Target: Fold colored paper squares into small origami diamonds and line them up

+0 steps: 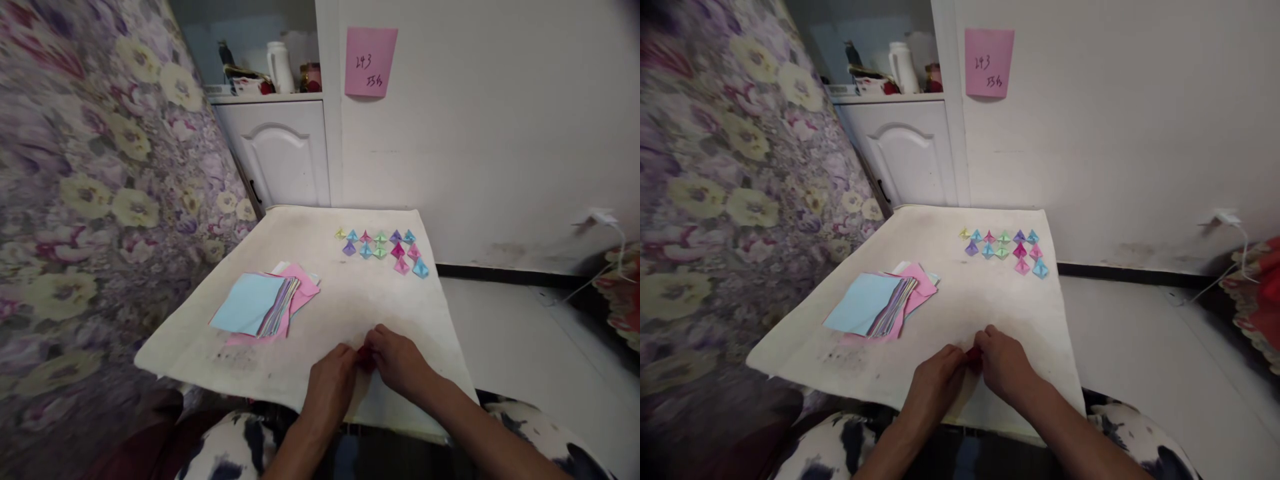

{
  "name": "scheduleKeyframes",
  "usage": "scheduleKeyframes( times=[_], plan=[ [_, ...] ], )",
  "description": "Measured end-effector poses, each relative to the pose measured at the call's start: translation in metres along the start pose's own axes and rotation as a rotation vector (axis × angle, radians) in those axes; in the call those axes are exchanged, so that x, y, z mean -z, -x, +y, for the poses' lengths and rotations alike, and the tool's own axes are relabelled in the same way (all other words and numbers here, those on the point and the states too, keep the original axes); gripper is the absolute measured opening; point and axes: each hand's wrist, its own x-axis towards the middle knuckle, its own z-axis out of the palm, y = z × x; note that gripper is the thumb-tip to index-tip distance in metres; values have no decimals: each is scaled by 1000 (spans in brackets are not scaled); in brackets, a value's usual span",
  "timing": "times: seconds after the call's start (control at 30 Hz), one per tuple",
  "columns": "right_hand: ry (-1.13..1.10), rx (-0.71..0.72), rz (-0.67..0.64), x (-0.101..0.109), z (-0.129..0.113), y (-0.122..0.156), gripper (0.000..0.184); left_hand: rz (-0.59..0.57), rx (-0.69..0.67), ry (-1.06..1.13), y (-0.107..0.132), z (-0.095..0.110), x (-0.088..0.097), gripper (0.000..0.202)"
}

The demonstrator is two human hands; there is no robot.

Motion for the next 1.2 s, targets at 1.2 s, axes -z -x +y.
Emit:
scheduleKeyframes(
  times=[1.2],
  plan=[
    [-97, 95, 67, -8, 2, -1, 18, -24, 5, -9, -3, 1, 1, 24]
  ],
)
